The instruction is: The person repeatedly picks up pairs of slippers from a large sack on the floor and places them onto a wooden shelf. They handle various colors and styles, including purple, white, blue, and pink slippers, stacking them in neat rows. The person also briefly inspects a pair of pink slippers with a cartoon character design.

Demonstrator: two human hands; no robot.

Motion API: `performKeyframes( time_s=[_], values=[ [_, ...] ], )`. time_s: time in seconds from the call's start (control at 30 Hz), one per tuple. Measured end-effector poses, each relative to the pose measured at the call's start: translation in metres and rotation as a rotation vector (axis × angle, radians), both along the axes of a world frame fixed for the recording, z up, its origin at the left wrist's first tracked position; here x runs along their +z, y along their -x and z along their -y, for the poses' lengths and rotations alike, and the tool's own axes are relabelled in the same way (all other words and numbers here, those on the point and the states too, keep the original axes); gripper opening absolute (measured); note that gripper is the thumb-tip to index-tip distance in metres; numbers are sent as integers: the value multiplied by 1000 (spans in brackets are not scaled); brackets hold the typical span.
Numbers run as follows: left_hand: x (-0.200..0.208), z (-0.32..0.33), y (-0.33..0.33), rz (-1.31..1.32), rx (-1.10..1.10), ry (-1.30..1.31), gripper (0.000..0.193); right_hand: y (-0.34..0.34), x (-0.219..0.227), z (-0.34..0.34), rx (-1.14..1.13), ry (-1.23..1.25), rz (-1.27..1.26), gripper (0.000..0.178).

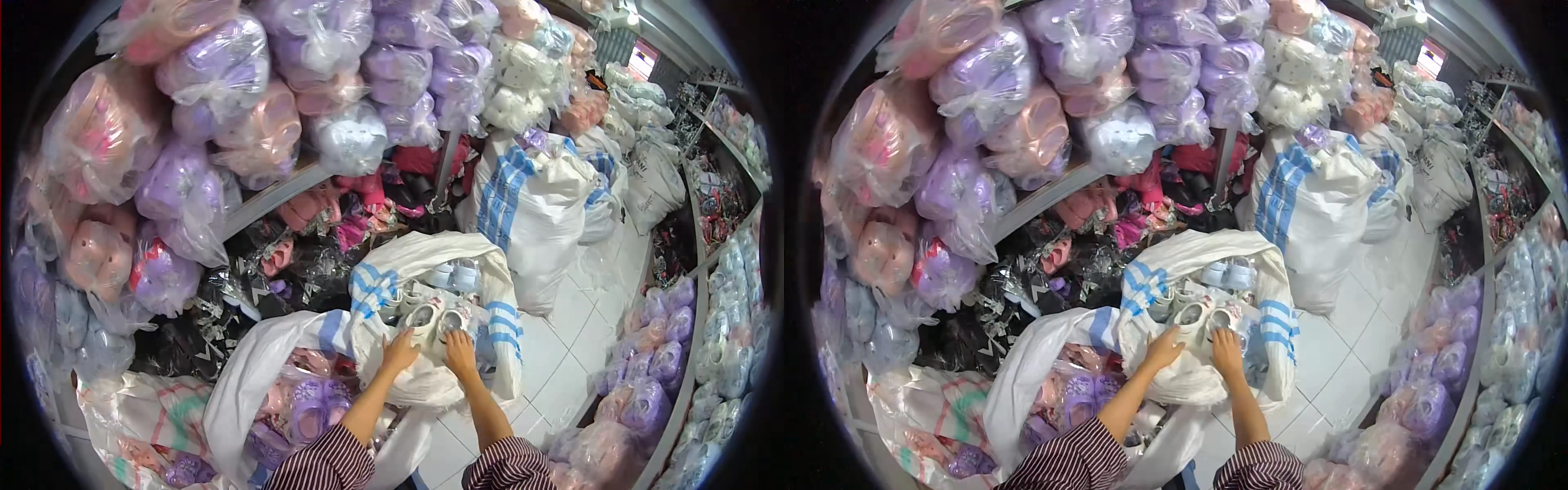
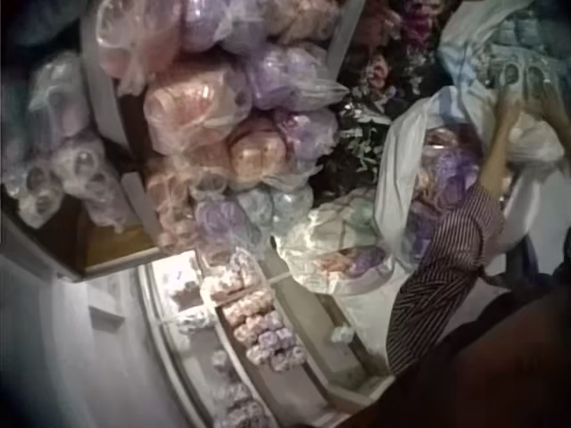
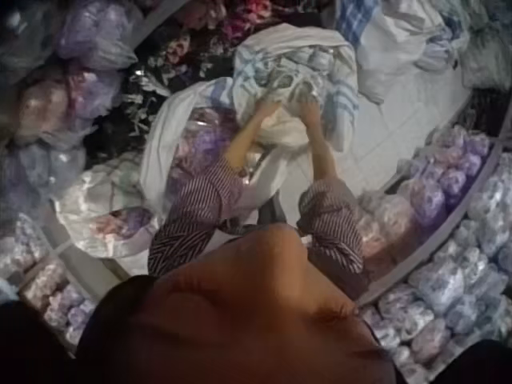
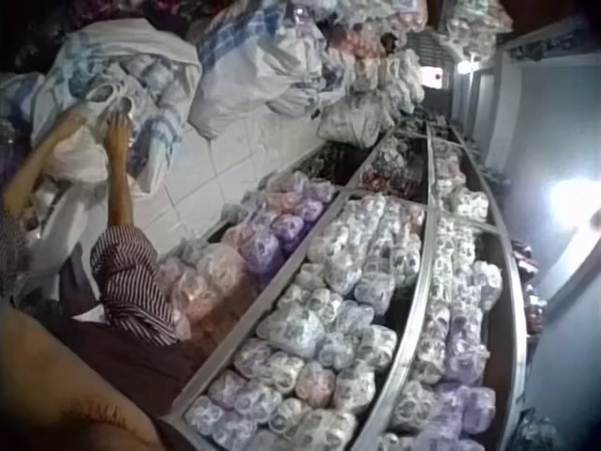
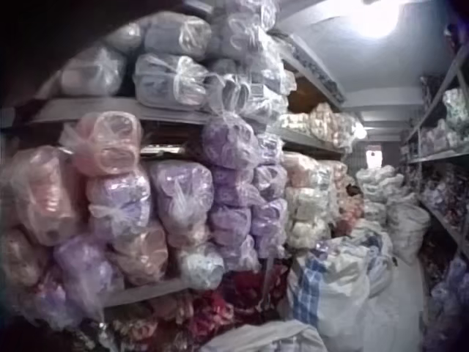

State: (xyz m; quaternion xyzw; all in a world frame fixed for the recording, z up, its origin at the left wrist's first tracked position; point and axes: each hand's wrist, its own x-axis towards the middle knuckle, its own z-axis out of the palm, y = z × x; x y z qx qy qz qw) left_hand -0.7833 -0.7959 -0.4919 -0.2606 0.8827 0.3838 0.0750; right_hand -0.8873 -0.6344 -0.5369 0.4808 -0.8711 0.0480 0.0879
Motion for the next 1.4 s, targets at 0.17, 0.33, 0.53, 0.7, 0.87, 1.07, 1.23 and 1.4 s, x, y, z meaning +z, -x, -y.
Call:
performKeyframes(
  time_s=[0.17, 0.33, 0.53, 0.7, 0.87, 1.07, 1.23, 1.4],
  values=[
    [13, -9, -97, -672, 321, -276, 45, -26, 23, -23, -163, 86, 446, 61],
    [-7, -25, -254, -626, 346, -193, 43, -91, 64, -69, -381, 526, 351, 38],
    [-3, -21, -415, -171, -243, -554, 43, -306, 87, -116, -757, 799, 439, 19],
    [-40, -15, -516, 36, -861, -536, 48, -526, 51, -142, -828, 486, 631, 22],
    [-75, -9, -589, 367, -1329, -457, 47, -705, -10, -197, -979, 128, 1112, 39],
    [-89, 0, -608, 602, -1583, -230, 45, -875, -64, -247, -1333, 99, 1470, 47],
    [-89, -8, -592, 632, -1743, 191, 42, -957, 2, -219, -1456, 644, 1207, 40],
    [-93, -68, -614, 587, -1956, 426, 40, -1094, 26, -178, -1703, 776, 1103, 40]
  ],
)
